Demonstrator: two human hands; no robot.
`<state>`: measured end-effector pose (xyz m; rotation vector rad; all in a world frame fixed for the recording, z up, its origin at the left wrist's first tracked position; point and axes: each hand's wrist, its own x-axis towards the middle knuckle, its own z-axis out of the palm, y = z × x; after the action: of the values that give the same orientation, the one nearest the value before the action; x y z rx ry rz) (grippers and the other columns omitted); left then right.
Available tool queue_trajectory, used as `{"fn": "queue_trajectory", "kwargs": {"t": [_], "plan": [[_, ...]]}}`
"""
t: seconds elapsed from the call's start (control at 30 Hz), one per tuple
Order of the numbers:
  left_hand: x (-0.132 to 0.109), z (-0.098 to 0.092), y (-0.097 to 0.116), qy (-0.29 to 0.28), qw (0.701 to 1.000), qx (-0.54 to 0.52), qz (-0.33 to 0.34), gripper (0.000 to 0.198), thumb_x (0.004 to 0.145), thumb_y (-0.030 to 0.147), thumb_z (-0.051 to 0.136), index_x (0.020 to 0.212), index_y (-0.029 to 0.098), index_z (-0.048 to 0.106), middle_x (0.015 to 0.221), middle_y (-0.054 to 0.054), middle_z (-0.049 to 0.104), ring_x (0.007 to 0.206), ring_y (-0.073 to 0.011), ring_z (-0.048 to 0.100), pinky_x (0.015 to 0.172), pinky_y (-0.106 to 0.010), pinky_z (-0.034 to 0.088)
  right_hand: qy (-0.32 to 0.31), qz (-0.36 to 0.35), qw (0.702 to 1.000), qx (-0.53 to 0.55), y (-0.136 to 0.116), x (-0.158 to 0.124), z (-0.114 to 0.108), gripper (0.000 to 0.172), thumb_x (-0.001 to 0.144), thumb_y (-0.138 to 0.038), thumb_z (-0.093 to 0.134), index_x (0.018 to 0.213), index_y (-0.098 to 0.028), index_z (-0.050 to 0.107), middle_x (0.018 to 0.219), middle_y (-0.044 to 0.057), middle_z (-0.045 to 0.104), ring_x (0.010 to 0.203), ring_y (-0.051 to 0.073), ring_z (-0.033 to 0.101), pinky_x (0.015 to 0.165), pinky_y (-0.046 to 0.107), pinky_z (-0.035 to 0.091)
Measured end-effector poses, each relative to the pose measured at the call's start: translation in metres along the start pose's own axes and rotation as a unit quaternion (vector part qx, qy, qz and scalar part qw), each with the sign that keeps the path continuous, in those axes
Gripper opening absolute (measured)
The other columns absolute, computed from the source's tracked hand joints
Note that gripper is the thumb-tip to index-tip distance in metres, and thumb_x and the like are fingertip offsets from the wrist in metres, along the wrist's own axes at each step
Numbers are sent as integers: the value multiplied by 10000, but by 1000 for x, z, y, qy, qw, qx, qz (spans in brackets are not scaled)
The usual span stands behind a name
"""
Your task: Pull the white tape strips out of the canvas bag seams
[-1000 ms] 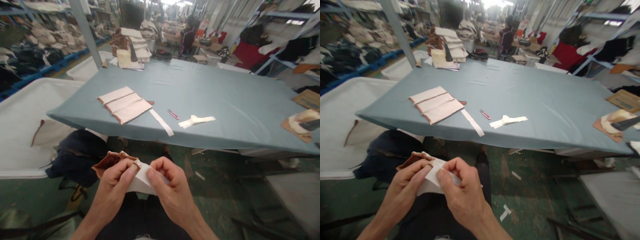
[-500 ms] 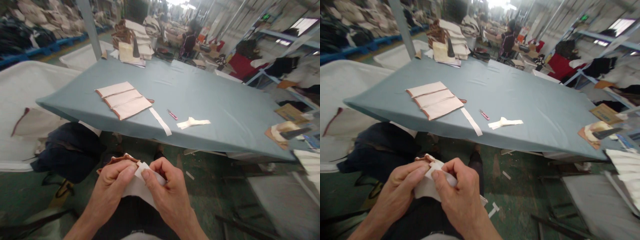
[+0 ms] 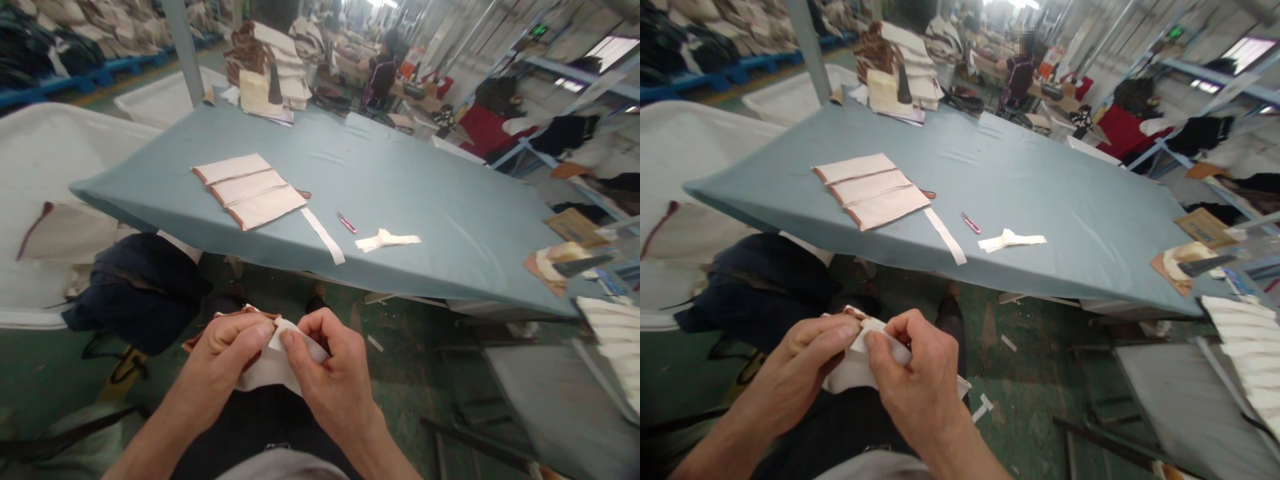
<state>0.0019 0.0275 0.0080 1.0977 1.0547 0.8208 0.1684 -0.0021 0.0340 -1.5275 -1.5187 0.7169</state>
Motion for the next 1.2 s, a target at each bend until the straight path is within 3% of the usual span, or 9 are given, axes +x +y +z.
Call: {"fn": "queue_trajectory", "kwargs": {"t": [0.17, 0.37, 0.5, 0.77, 0.93, 1.2], "plan": [[3, -2, -3, -6, 998, -46, -42, 530, 840, 578, 713, 543, 198, 494, 561, 26, 402, 546, -116, 330, 496, -254, 291, -4, 13, 1000, 4, 5, 3, 3, 256, 926, -360, 664, 728, -218, 585, 578, -55, 539, 483, 89, 458, 460, 218, 311], [7, 2, 0, 22, 992, -87, -90, 556, 823, 683, 739, 637, 167, 646, 616, -3, 531, 568, -129, 418, 515, -250, 355, 11, 31, 999, 1, 5, 6, 6, 261, 906, -373, 661, 710, -221, 579, 579, -54, 547, 491, 92, 456, 475, 223, 323], [10, 2, -1, 3, 993, -90, -77, 574, 894, 682, 686, 654, 161, 704, 576, -8, 543, 528, -129, 424, 489, -253, 331, 24, 36, 999, -2, 7, 8, 7, 265, 902, -372, 654, 698, -224, 571, 576, -54, 544, 491, 95, 456, 482, 226, 325], [15, -9, -16, -27, 998, -41, -26, 366, 840, 527, 799, 831, 163, 838, 719, -47, 694, 606, -148, 524, 532, -234, 390, 35, 40, 999, 5, 16, 11, 8, 254, 911, -379, 673, 725, -226, 592, 583, -56, 559, 480, 92, 458, 483, 229, 332], [16, -7, -19, -12, 1000, -17, -15, 305, 870, 468, 774, 908, 181, 867, 769, -51, 728, 630, -155, 547, 543, -228, 410, 37, 29, 999, 17, 19, 14, 7, 253, 914, -373, 665, 726, -224, 587, 579, -59, 541, 479, 89, 439, 491, 229, 332], [18, -1, -13, 16, 998, -46, -34, 297, 785, 450, 786, 782, 158, 839, 708, -43, 684, 597, -144, 527, 525, -223, 405, -35, 68, 995, 68, 24, 19, 2, 276, 901, -424, 670, 741, -222, 569, 601, -61, 516, 523, 95, 419, 508, 231, 324]]}}
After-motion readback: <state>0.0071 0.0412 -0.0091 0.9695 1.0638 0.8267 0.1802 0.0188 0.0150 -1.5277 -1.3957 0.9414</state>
